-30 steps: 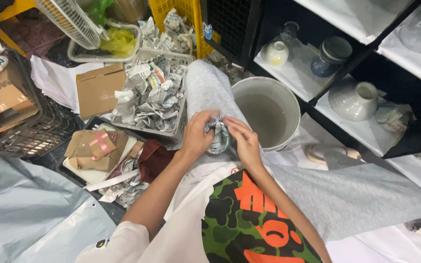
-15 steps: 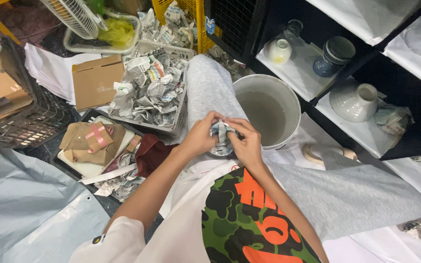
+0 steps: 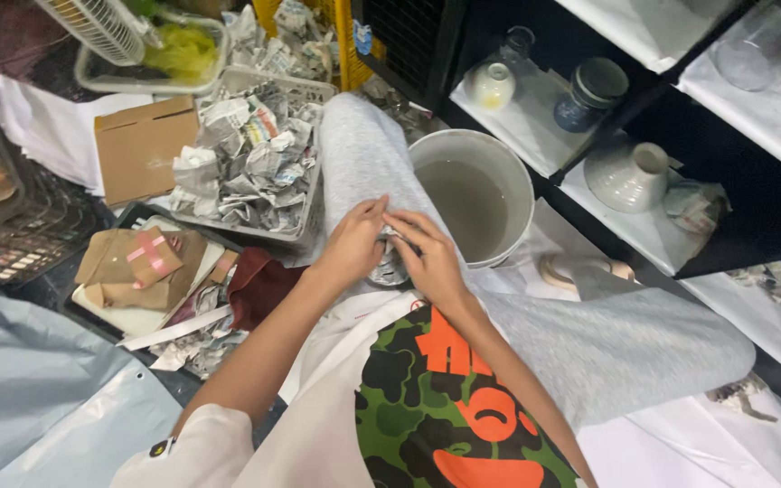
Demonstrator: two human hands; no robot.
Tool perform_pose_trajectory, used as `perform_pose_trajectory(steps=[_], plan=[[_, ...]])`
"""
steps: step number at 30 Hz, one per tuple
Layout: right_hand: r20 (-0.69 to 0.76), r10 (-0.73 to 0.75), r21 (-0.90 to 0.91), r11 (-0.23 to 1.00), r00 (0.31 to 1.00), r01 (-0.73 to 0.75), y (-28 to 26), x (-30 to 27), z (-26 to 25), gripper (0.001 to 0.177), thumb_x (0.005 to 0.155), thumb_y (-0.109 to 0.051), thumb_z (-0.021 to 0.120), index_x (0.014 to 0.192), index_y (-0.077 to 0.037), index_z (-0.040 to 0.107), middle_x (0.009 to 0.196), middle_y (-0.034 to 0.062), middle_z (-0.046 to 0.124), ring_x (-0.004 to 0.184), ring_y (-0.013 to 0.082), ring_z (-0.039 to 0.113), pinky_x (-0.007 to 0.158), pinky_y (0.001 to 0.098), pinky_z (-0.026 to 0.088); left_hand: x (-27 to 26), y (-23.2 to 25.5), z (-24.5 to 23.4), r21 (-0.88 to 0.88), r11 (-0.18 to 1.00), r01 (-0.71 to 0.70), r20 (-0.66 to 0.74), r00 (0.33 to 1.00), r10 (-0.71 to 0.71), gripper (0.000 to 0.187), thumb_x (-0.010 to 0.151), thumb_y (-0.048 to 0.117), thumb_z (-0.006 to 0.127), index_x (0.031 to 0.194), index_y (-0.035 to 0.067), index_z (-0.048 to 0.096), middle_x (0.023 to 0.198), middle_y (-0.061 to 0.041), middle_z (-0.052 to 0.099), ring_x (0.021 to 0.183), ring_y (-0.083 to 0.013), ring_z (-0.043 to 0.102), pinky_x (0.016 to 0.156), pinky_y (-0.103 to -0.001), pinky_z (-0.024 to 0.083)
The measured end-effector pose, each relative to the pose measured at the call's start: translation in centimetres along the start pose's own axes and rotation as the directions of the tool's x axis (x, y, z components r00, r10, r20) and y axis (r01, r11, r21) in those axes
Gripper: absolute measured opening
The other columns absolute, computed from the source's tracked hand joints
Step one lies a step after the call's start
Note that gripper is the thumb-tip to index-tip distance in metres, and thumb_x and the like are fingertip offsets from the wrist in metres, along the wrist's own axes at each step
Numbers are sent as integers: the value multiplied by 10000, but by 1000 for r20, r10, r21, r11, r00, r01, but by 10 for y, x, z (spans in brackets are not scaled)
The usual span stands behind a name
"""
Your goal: The person sits on the floor and wraps small ceramic items, including cups and bowls, with newspaper. They fold the paper around each item and place the wrapped pieces onto a nearby shelf.
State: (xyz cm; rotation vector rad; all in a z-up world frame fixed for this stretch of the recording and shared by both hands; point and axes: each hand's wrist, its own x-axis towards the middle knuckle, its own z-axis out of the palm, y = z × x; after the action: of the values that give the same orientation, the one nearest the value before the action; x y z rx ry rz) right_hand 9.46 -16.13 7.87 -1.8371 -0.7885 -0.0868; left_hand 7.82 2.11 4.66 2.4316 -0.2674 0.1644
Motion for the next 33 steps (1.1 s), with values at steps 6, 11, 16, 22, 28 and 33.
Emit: perform_pose_trajectory(steps=[6,11,16,22,28,33], plan=[[-11,-10,-15,1000,1000,10,3,-6,4,376,925,27,678,1278,-98,717,1237,111,720,1144,288,690,996,354,539,-15,11,-9,-240,970,30,33,999,-23,813,654,-28,745,1400,-113,434,1474,-344,426,1431,-447,291,1141,-446,252],[-22,61,70,996,998,-59,-3,-4,2,357,930,32,678,1262,-95,715,1220,104,722,1126,270,708,956,345,564,-9,13,-7,-160,987,33,-25,999,-38,625,660,-124,568,1267,-1,657,1327,-280,628,1370,-427,473,1234,-567,71],[20,63,-83,995,998,-61,-12,-2,-10,539,820,84,660,1345,-31,625,1327,208,613,1156,387,633,950,414,517,-5,25,1,-289,941,175,-34,981,-193,592,697,-155,478,1224,6,693,1067,-271,733,1028,-436,698,1230,-466,278],[-16,72,-200,977,997,-74,1,0,-22,525,855,79,626,1364,-48,627,1172,212,685,1062,403,673,928,439,531,12,38,7,-542,805,242,-44,948,-314,555,777,-113,560,1300,45,654,1131,-175,750,943,-241,722,901,-336,540],[-153,188,-109,973,970,-205,7,-7,-29,401,909,80,578,1291,-24,642,1133,205,704,1039,374,706,895,408,551,18,54,10,-874,454,172,76,972,-221,592,826,-158,517,1369,50,629,1256,-83,678,1150,-172,631,998,-279,490],[-240,24,-87,995,971,-46,-5,3,-32,437,876,109,555,1285,-12,647,1300,191,678,1240,366,653,1067,404,501,9,72,23,-910,416,-4,-149,937,-317,642,741,-202,445,1316,7,641,1291,-83,665,1228,-168,613,1085,-283,452]])
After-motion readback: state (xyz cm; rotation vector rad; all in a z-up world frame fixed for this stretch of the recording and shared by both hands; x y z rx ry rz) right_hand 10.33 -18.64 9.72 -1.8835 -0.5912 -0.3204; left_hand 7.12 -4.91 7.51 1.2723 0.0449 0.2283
